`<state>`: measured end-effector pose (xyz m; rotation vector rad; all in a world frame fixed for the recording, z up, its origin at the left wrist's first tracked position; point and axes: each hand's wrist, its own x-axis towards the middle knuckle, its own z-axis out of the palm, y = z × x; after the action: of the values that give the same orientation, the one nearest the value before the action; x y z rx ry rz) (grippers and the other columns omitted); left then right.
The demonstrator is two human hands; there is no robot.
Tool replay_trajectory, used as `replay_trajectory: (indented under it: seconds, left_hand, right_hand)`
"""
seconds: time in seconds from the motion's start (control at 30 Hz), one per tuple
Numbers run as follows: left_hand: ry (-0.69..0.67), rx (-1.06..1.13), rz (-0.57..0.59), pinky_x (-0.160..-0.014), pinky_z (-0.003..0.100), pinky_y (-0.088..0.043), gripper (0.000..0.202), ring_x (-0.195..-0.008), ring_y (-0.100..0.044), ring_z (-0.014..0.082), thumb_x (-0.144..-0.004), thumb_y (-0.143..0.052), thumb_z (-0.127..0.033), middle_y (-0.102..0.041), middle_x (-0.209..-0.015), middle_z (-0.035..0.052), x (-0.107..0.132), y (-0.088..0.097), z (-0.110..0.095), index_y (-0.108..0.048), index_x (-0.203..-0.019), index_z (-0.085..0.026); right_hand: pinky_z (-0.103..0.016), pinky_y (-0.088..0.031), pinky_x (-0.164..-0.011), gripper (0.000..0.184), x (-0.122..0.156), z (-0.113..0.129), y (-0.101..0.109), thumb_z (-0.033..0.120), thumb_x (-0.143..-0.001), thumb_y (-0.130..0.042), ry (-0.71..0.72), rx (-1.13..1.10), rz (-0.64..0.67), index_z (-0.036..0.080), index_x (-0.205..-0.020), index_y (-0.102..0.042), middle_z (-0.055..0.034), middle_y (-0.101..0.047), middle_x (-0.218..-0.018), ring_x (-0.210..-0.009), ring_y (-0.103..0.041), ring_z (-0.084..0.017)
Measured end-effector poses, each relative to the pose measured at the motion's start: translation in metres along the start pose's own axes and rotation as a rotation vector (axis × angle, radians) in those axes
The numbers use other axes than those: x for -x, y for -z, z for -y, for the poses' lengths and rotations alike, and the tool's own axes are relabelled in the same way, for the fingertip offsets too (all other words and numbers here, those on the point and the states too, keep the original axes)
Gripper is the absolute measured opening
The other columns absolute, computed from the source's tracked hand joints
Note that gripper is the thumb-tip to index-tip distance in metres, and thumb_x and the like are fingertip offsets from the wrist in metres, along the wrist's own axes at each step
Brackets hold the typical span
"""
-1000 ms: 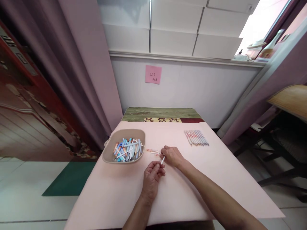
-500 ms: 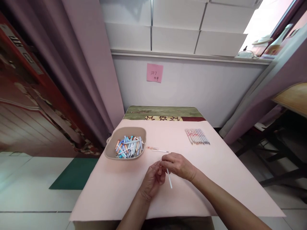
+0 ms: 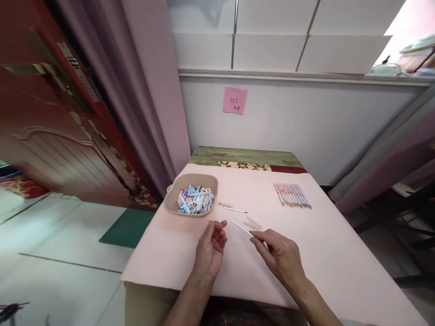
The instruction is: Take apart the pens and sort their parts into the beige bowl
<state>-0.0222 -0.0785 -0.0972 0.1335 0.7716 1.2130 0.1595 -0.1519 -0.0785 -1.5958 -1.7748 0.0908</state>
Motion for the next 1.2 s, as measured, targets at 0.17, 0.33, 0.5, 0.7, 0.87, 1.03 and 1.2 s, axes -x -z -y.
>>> replay_trajectory:
  seconds: [0.17, 0.33, 0.5, 0.7, 0.87, 1.03, 1.2]
  left_hand:
    - [-0.053, -0.069, -0.006, -0.052, 0.016, -0.053, 0.014, -0.054, -0.06, 0.0066, -0.082, -0.066, -0.023, -0.072, -0.084, 0.0107, 0.01, -0.005, 0.009, -0.065, -0.076, -0.011]
    - [-0.083, -0.127, 0.03, -0.052, 0.017, -0.052, 0.021, -0.055, -0.059, 0.0065, -0.075, -0.074, -0.03, -0.072, -0.085, 0.0107, 0.011, -0.003, 0.011, -0.064, -0.075, -0.011]
    - [-0.124, -0.176, 0.022, -0.053, 0.018, -0.051, 0.026, -0.055, -0.059, 0.007, -0.071, -0.077, -0.033, -0.072, -0.083, 0.0098, 0.011, -0.002, 0.013, -0.063, -0.076, -0.011]
    - [-0.161, -0.238, 0.017, -0.051, 0.02, -0.051, 0.031, -0.055, -0.059, 0.0083, -0.068, -0.078, -0.036, -0.073, -0.083, 0.0106, 0.011, 0.001, 0.018, -0.06, -0.078, -0.012]
    - [-0.184, -0.285, 0.001, -0.051, 0.021, -0.051, 0.032, -0.053, -0.059, 0.0084, -0.069, -0.077, -0.037, -0.073, -0.082, 0.0109, 0.01, 0.002, 0.019, -0.059, -0.078, -0.013]
    - [-0.122, -0.261, 0.013, -0.049, 0.019, -0.05, 0.032, -0.053, -0.058, 0.0078, -0.067, -0.079, -0.036, -0.072, -0.081, 0.0107, 0.01, 0.003, 0.019, -0.059, -0.076, -0.012]
    - [-0.052, -0.273, 0.034, -0.048, 0.019, -0.051, 0.03, -0.052, -0.058, 0.0079, -0.069, -0.078, -0.034, -0.072, -0.08, 0.0108, 0.016, 0.0, 0.026, -0.06, -0.077, -0.012]
  right_hand:
    - [-0.022, -0.041, -0.056, 0.019, 0.001, 0.01, 0.0, 0.032, -0.09, -0.055, -0.004, -0.003, -0.003, 0.027, -0.091, -0.073, -0.0003, -0.067, -0.068, -0.061, -0.061, -0.012]
    - [-0.022, -0.04, -0.056, 0.019, 0.003, 0.008, 0.0, 0.031, -0.09, -0.055, -0.006, -0.006, 0.0, 0.026, -0.09, -0.073, -0.0008, -0.066, -0.068, -0.062, -0.061, -0.013]
    - [-0.022, -0.04, -0.057, 0.018, 0.004, 0.008, 0.003, 0.028, -0.089, -0.055, 0.006, 0.001, 0.007, 0.026, -0.087, -0.072, -0.0001, -0.065, -0.067, -0.062, -0.061, -0.012]
    - [-0.022, -0.04, -0.057, 0.018, 0.007, 0.009, 0.002, 0.027, -0.089, -0.054, 0.024, 0.028, 0.024, 0.025, -0.088, -0.072, -0.0001, -0.064, -0.067, -0.062, -0.06, -0.012]
    - [-0.023, -0.04, -0.059, 0.018, 0.008, 0.01, 0.0, 0.027, -0.089, -0.053, 0.023, 0.03, 0.032, 0.025, -0.085, -0.071, -0.0001, -0.064, -0.066, -0.061, -0.06, -0.012]
    - [-0.022, -0.04, -0.058, 0.016, 0.008, 0.008, 0.0, 0.026, -0.088, -0.055, -0.025, -0.016, 0.049, 0.025, -0.086, -0.071, 0.0002, -0.065, -0.067, -0.062, -0.061, -0.012]
    - [-0.022, -0.041, -0.059, 0.017, 0.009, 0.009, -0.001, 0.028, -0.089, -0.055, -0.038, -0.026, 0.071, 0.025, -0.087, -0.072, -0.0001, -0.065, -0.068, -0.063, -0.061, -0.012]
